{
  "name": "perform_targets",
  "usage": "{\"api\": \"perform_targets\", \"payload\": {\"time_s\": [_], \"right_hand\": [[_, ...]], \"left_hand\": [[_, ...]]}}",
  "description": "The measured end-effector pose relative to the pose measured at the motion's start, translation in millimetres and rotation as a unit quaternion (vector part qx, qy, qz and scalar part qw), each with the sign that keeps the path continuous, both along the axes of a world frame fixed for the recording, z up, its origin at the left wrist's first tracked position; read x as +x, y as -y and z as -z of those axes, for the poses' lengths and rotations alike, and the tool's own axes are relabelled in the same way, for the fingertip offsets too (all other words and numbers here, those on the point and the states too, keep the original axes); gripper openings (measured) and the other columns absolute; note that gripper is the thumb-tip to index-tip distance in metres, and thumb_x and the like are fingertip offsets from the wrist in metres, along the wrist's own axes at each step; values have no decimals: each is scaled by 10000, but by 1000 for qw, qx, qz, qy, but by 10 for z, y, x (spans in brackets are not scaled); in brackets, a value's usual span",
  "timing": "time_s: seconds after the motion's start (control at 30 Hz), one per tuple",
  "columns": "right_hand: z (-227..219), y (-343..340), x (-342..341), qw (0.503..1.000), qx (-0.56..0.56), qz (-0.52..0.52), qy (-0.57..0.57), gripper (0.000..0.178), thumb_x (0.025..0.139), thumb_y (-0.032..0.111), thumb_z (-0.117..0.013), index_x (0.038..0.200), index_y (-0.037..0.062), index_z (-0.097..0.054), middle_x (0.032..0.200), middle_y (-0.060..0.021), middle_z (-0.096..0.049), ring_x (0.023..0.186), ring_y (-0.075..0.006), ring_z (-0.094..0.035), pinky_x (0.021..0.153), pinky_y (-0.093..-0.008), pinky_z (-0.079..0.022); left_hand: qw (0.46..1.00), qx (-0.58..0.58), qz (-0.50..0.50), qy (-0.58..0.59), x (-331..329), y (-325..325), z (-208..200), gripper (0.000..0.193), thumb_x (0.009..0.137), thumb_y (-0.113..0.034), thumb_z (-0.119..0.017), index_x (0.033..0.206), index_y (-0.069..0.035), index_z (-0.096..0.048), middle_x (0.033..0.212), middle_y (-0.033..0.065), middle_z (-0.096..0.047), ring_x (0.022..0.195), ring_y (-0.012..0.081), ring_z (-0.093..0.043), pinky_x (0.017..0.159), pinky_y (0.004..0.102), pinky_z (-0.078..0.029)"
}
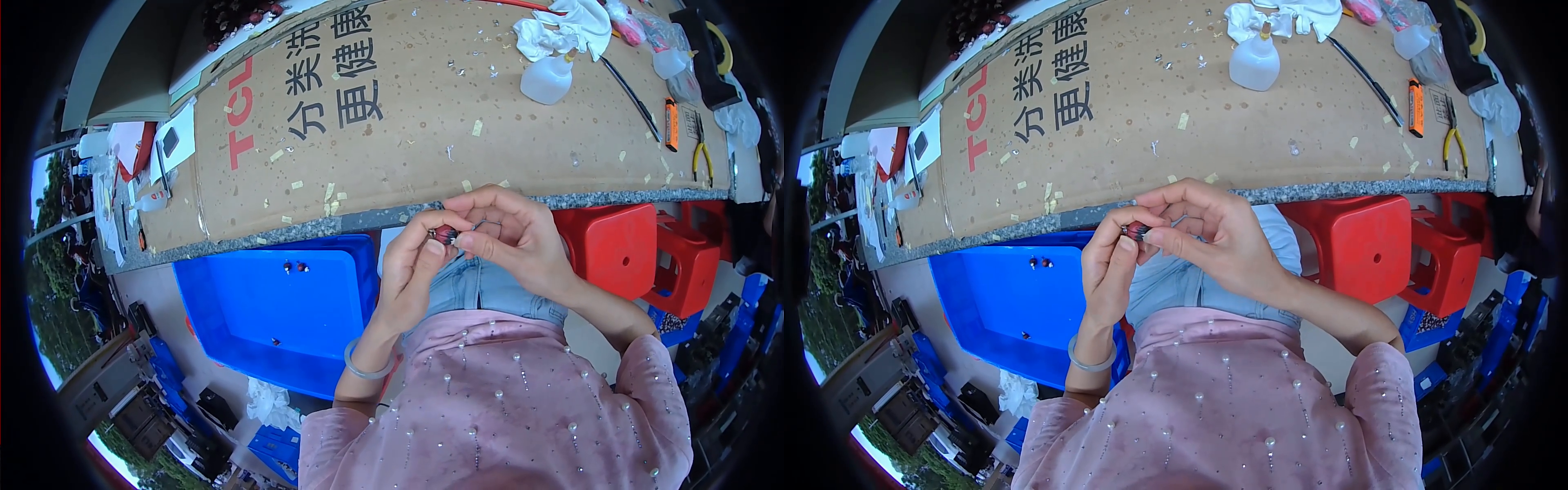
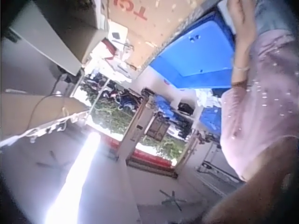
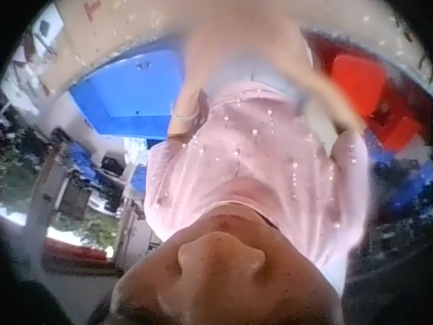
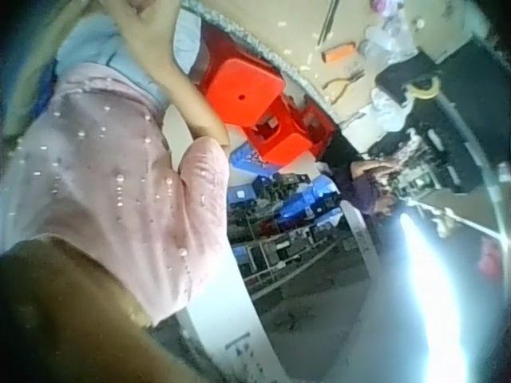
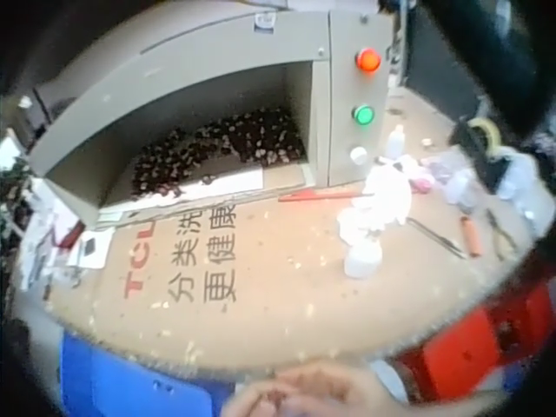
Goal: The person applies adhesive from a glue bottle to electronic components and assembles them by hand, then wipes the components with a cloth.
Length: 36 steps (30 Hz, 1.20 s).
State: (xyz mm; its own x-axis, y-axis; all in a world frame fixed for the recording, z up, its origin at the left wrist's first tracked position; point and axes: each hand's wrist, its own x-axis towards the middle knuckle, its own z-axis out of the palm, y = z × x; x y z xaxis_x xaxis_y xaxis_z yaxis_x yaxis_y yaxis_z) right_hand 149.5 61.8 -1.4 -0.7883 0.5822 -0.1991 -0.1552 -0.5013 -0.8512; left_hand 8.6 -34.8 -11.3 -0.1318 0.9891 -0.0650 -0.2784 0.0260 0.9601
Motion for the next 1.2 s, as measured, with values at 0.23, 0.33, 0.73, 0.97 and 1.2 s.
{"api": "perform_targets", "payload": {"time_s": [0.23,0.33,0.73,0.97,1.2], "right_hand": [[24,26,-22,999,32,17,9,337,859,-9,-587,1176,-68,-489,1077,-122,-577,951,-120,-579,790,-245,-499],[36,46,-38,999,35,35,6,303,856,3,-596,1137,-75,-514,1036,-116,-582,919,-119,-590,770,-248,-515],[56,105,-69,995,91,49,12,319,807,-42,-623,1119,-49,-557,1043,-86,-526,877,-101,-558,747,-226,-508],[28,112,-96,990,135,51,11,346,784,-74,-624,1122,-44,-559,1028,-83,-519,865,-102,-564,729,-212,-510],[20,88,-96,990,133,39,8,382,761,-82,-641,1130,-41,-553,1031,-81,-518,871,-104,-567,739,-219,-513]], "left_hand": [[998,-40,-55,-9,95,-35,-45,243,900,-9,-314,1068,24,-488,977,73,-531,857,115,-503,782,248,-431],[997,-34,-44,-51,59,-12,16,234,889,-4,-322,1055,17,-485,967,80,-530,840,114,-499,760,243,-419],[991,16,-64,-115,65,-36,10,169,851,-11,-335,932,-2,-483,889,83,-507,825,138,-491,758,256,-395],[991,23,-89,-99,51,-17,52,112,806,-13,-367,828,-10,-477,797,43,-449,714,101,-392,658,227,-336],[993,26,-109,-41,86,-35,85,122,795,-17,-359,821,-12,-478,786,32,-439,704,94,-365,667,217,-325]]}}
